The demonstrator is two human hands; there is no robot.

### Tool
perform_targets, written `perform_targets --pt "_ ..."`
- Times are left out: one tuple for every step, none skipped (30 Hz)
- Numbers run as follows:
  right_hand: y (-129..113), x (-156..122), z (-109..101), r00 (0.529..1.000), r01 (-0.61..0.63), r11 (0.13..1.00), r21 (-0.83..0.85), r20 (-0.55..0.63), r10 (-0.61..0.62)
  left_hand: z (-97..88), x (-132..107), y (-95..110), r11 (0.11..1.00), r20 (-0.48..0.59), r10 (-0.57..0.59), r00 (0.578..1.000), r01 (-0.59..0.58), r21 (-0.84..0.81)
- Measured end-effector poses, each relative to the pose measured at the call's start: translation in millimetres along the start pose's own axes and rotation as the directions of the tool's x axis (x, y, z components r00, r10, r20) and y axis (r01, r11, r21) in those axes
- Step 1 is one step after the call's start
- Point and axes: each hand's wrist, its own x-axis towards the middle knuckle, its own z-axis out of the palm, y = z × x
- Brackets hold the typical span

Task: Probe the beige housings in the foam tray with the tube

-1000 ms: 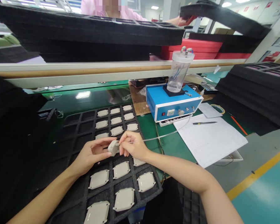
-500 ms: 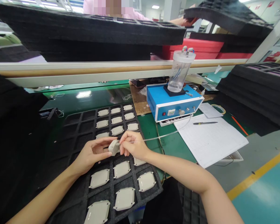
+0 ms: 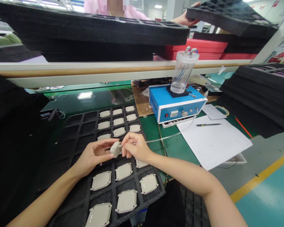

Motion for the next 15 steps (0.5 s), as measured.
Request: perform_targets --pt "0.0 0.0 0.1 1.0 -0.001 1.0 -0.001 0.0 0.001 -0.1 0.0 0.0 1.0 0.0 0.0 1.0 0.0 -0.001" --pt "0.1 0.0 0.2 1.0 -0.002 1.0 -0.002 0.001 0.002 -0.1 0.0 0.0 1.0 -0.001 0.001 1.0 -0.001 -0.002" --pt "0.1 0.0 0.3 1.0 -0.003 1.0 -0.003 0.001 0.003 -0.1 0.0 0.2 1.0 -0.003 0.0 1.0 0.0 -0.002" --pt "0.2 0.0 0.3 1.0 -0.003 1.0 -0.003 0.0 0.003 -0.1 0.0 0.4 1.0 -0.005 0.001 1.0 -0.001 -0.002" --pt "0.2 0.0 0.2 1.0 -0.002 1.0 -0.002 0.002 0.002 0.0 0.0 0.6 1.0 -0.006 0.0 1.0 0.0 -0.001" --pt "0.3 0.0 0.2 1.0 -0.002 1.0 -0.002 0.003 0.002 0.2 0.0 0.9 1.0 -0.006 -0.002 1.0 0.002 0.001" --pt "0.3 0.0 0.1 1.0 -0.002 1.0 -0.003 0.007 0.002 0.3 0.1 1.1 1.0 -0.004 -0.002 1.0 0.002 0.002" --pt "0.3 -0.1 0.0 1.0 -0.002 1.0 -0.004 0.011 0.002 0.4 0.2 1.2 1.0 -0.002 -0.003 1.0 0.003 0.002" --pt "0.3 -0.1 -0.1 1.0 -0.002 1.0 -0.006 0.014 0.002 0.5 0.3 1.2 1.0 0.0 -0.002 1.0 0.002 0.003" --pt "0.3 -0.1 -0.2 1.0 -0.002 1.0 -0.007 0.016 0.002 0.5 0.4 1.1 1.0 0.001 -0.002 1.0 0.002 0.004" --pt "0.4 -0.1 -0.2 1.0 -0.002 1.0 -0.008 0.017 0.002 0.5 0.5 0.9 1.0 0.002 -0.002 1.0 0.002 0.005" --pt "0.4 0.0 -0.3 1.0 -0.002 1.0 -0.01 0.016 0.002 0.4 0.6 0.7 1.0 0.003 -0.002 1.0 0.002 0.007" --pt "0.4 0.0 -0.3 1.0 -0.001 1.0 -0.012 0.014 0.001 0.3 0.7 0.5 1.0 0.003 -0.001 1.0 0.001 0.007" --pt "0.5 0.1 -0.3 1.0 0.001 1.0 -0.014 0.013 -0.001 0.1 0.8 0.3 1.0 0.002 -0.001 1.0 0.001 0.007" --pt "0.6 0.2 -0.4 1.0 0.003 1.0 -0.017 0.013 -0.003 0.0 0.8 0.2 1.0 0.002 0.0 1.0 -0.001 0.006"
